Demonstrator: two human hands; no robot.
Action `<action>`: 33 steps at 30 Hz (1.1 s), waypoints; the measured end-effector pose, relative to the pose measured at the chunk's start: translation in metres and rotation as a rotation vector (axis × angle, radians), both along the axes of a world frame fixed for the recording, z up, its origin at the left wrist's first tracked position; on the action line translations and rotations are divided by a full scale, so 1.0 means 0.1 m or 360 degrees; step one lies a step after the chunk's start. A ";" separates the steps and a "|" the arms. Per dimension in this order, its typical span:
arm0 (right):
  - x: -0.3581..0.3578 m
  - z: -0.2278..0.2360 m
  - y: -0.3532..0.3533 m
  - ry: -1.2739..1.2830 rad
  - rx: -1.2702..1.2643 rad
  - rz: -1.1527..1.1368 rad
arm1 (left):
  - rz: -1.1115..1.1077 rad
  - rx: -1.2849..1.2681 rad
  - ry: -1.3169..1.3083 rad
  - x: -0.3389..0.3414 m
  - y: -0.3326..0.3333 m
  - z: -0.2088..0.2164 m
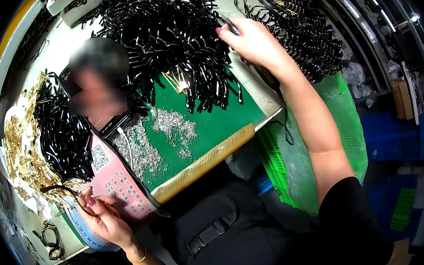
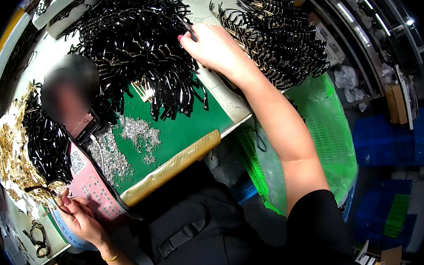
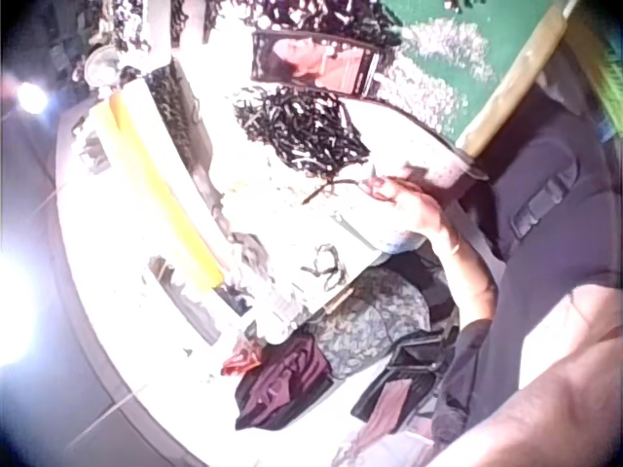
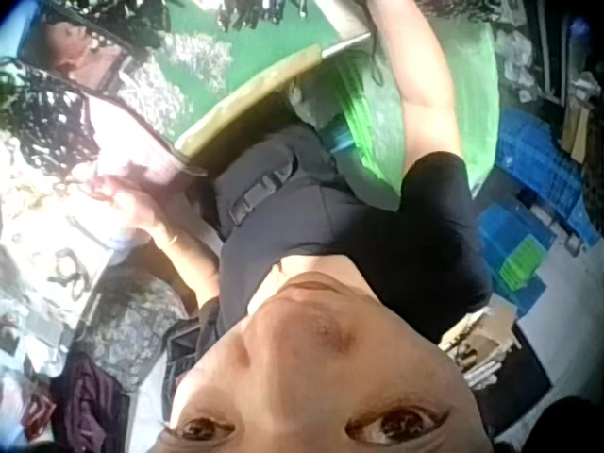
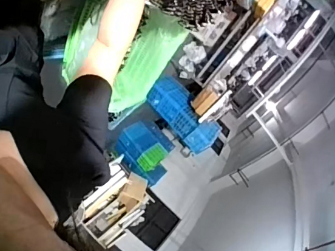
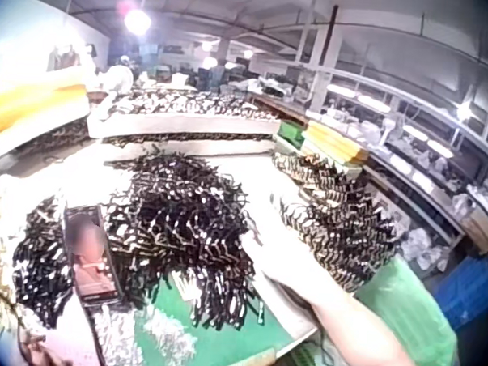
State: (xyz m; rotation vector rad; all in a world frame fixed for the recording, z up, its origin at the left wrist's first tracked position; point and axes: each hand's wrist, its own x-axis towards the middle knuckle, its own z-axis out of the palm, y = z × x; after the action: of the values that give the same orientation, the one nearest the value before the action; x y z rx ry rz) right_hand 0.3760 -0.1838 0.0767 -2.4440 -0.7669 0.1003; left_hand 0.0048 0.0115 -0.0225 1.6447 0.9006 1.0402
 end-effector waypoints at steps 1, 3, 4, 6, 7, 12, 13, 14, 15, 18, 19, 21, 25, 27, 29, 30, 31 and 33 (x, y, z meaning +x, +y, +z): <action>0.04 -0.03 0.06 0.0030 -0.0036 0.0016 | 0.0001 0.0009 -0.0023 0.01 -0.01 0.00; 0.12 -0.14 0.20 0.0098 -0.0096 0.0135 | -0.0004 -0.0002 -0.0054 -0.03 0.00 -0.04; 0.11 -0.17 0.23 0.0048 -0.0072 0.0194 | -0.0004 0.0029 -0.0051 -0.05 -0.01 -0.04; 0.01 -0.17 0.26 0.0220 -0.0031 0.0092 | -0.0085 0.0059 -0.0073 -0.05 -0.06 -0.02; 0.01 -0.24 0.28 0.0118 -0.0001 0.0152 | -0.0086 0.0085 -0.0055 -0.03 -0.07 0.00; -0.12 -0.18 0.19 -0.0088 0.0071 -0.0060 | -0.0096 -0.0060 -0.0192 -0.01 -0.07 0.04; -0.19 -0.14 0.19 -0.0406 0.0164 -0.0005 | -0.0168 -0.0081 -0.0238 -0.05 -0.05 0.01; -0.32 -0.05 0.13 -0.0375 0.0120 -0.0169 | -0.0147 -0.0119 -0.0281 -0.06 -0.06 0.02; -0.48 0.00 0.13 -0.0642 0.0206 -0.0100 | -0.0126 -0.0151 -0.0318 -0.04 -0.06 0.05; -1.32 0.27 0.32 -0.0109 0.0585 0.0313 | -0.0038 -0.0093 -0.0457 -0.12 -0.05 0.02; -1.50 0.23 0.34 0.0302 0.0609 0.0618 | -0.0010 0.0052 -0.0512 -0.14 -0.05 0.01; -1.86 0.22 0.35 0.1215 0.0506 0.1000 | 0.0058 0.0341 -0.0621 -0.08 -0.10 0.02; -2.18 -0.10 0.46 0.2337 -0.0002 0.1071 | -0.0163 0.0029 -0.0213 0.01 -0.28 0.15; -2.12 -0.11 0.34 0.1544 -0.0259 0.1291 | -0.0317 0.0048 -0.0053 -0.09 -0.22 0.05; -2.02 -0.12 0.14 0.0858 -0.0418 0.1282 | -0.0473 0.0195 0.0169 -0.13 -0.16 0.07; -1.97 -0.12 0.09 0.0465 -0.0396 0.1287 | -0.0550 0.0300 0.0309 -0.14 -0.12 0.08; -1.92 -0.10 0.06 0.0200 -0.0453 0.1273 | -0.0642 0.0397 0.0435 -0.10 -0.05 0.08; -1.86 -0.07 0.08 -0.0144 -0.0617 0.1206 | -0.0767 0.0500 0.0452 0.06 0.04 0.13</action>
State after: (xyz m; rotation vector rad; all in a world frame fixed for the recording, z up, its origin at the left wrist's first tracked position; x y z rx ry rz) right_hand 0.1897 -0.1762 0.0696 -2.3630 -1.8215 0.4615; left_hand 0.0108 0.0152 -0.0100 2.1761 0.4849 0.6425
